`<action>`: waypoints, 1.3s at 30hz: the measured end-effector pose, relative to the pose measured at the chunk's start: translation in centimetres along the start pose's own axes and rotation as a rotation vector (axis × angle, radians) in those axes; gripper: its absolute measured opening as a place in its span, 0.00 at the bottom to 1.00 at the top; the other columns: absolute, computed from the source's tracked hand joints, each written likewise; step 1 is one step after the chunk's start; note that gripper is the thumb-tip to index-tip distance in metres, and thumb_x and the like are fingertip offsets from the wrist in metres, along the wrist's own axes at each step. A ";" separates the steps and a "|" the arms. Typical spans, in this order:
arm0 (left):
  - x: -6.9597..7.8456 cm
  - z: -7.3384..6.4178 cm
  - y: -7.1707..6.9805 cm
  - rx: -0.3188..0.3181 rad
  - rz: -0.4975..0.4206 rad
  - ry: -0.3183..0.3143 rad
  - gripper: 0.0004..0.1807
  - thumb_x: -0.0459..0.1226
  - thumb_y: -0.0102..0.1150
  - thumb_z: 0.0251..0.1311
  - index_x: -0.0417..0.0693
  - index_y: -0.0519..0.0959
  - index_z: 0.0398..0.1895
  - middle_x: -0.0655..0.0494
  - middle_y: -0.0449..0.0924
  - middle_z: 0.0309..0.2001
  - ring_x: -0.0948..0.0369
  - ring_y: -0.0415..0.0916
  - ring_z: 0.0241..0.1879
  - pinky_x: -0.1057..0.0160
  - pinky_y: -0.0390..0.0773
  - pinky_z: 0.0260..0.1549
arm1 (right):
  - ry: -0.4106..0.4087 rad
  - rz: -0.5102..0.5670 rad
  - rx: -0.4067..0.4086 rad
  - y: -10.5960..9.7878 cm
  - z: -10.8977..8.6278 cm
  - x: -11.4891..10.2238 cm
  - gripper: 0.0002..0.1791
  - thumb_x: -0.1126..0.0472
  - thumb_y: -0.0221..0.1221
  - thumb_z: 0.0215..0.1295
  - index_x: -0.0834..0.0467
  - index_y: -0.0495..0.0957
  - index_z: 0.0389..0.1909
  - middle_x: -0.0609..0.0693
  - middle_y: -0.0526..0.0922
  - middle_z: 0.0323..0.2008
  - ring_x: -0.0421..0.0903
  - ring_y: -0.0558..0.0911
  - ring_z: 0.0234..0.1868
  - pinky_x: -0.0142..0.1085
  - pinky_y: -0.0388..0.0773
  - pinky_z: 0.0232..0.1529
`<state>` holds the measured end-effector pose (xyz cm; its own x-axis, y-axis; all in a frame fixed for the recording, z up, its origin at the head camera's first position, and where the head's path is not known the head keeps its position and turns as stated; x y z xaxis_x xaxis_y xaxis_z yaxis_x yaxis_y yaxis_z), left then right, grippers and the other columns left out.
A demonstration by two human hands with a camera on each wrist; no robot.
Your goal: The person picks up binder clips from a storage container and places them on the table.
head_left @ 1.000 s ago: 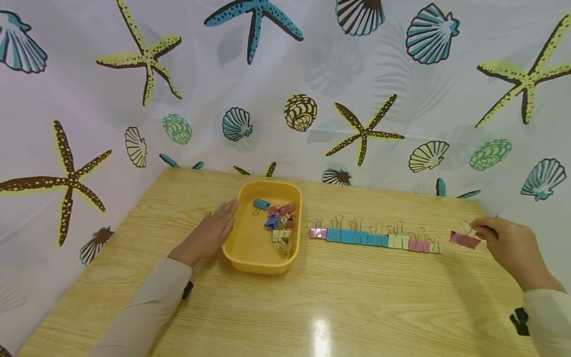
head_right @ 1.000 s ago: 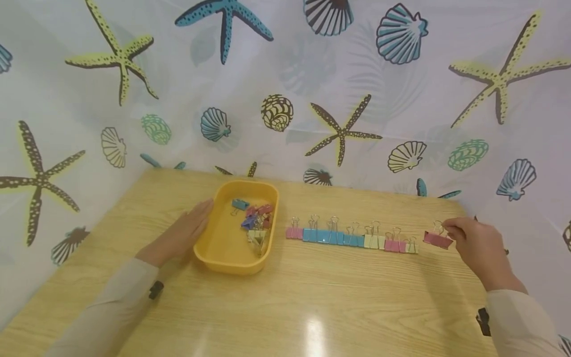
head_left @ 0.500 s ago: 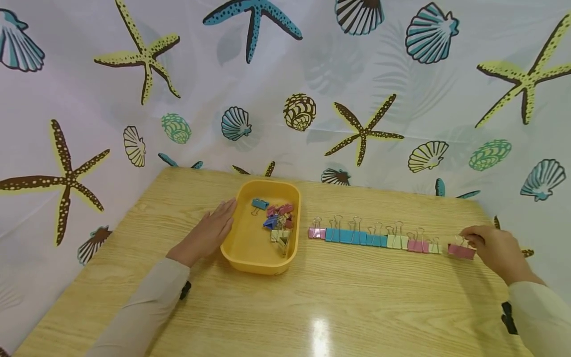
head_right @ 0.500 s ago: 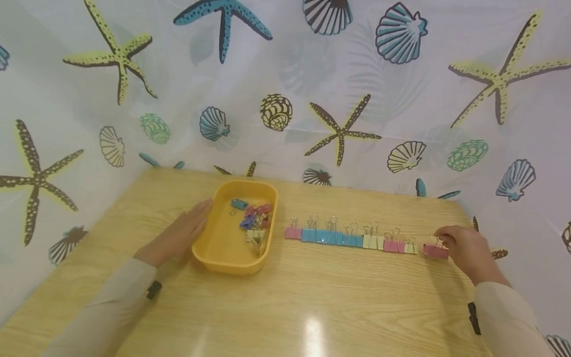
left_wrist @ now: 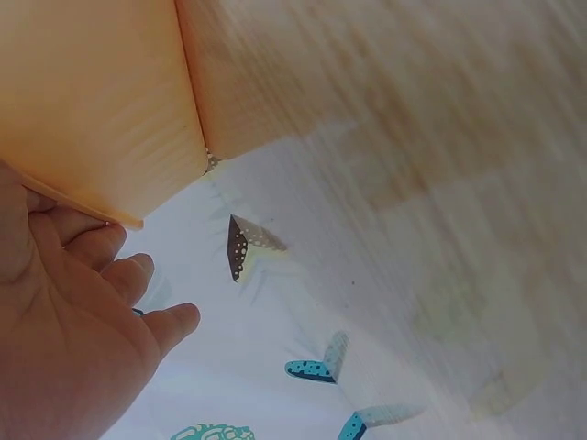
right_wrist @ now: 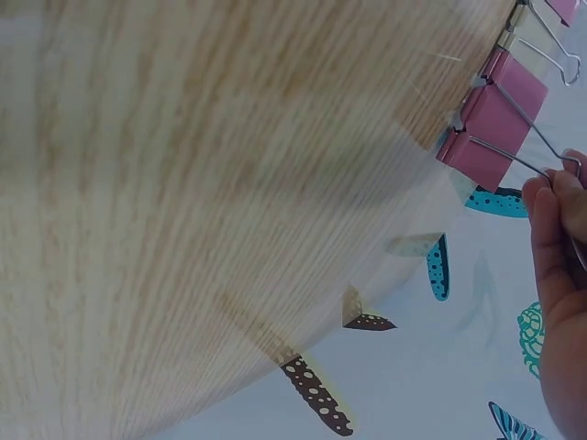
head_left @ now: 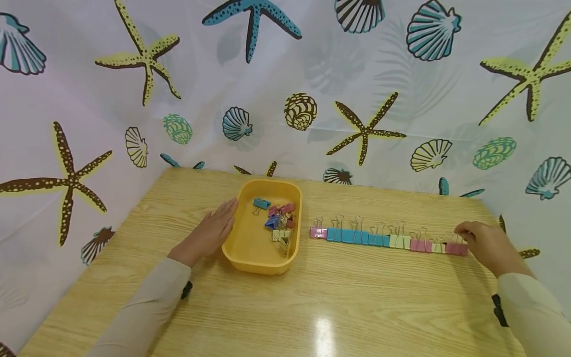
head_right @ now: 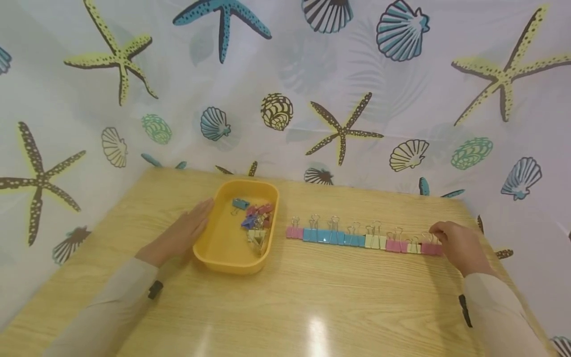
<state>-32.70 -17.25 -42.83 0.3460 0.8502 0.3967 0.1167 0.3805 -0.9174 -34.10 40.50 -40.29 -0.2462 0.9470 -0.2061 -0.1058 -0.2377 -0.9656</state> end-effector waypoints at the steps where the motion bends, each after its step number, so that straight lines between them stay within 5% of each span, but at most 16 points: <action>1: 0.0 0.0 0.0 0.001 -0.002 0.001 0.30 0.43 0.30 0.78 0.44 0.42 0.77 0.50 0.40 0.77 0.49 0.38 0.75 0.38 0.43 0.68 | 0.003 -0.004 -0.001 0.0 0.1 0.0 0.08 0.71 0.56 0.65 0.70 0.79 0.43 0.70 0.81 0.40 0.61 0.82 0.33 0.54 0.79 0.32; 12: 0.0 0.0 0.1 0.016 0.010 0.009 0.30 0.41 0.32 0.77 0.43 0.43 0.77 0.48 0.41 0.77 0.47 0.41 0.74 0.37 0.45 0.68 | -0.015 -0.042 0.095 -0.5 0.4 -0.6 0.05 0.72 0.60 0.61 0.69 0.81 0.37 0.67 0.83 0.33 0.53 0.81 0.25 0.51 0.78 0.27; 29: 0.2 -0.1 -0.1 0.018 0.011 0.011 0.29 0.41 0.32 0.77 0.41 0.44 0.76 0.47 0.42 0.76 0.46 0.41 0.74 0.37 0.44 0.67 | 0.025 -0.016 0.059 0.0 0.3 -0.5 0.08 0.70 0.59 0.63 0.71 0.79 0.40 0.67 0.83 0.32 0.52 0.80 0.24 0.50 0.77 0.25; 39: 0.2 -0.1 -0.2 0.019 0.008 0.010 0.30 0.45 0.28 0.78 0.42 0.43 0.76 0.48 0.41 0.77 0.47 0.41 0.75 0.38 0.44 0.68 | 0.029 -0.029 0.045 0.1 0.4 -0.5 0.11 0.70 0.56 0.61 0.72 0.78 0.43 0.66 0.83 0.29 0.43 0.73 0.18 0.38 0.71 0.19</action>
<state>-32.53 -17.23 -42.62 0.3562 0.8496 0.3890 0.0963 0.3807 -0.9197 -34.34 39.95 -40.22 -0.2149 0.9593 -0.1830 -0.1555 -0.2186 -0.9633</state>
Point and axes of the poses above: each hand's wrist, its own z-axis towards the middle knuckle, its own y-axis out of the palm, x = y × z, the point moved 9 cm from there along z, towards the middle knuckle
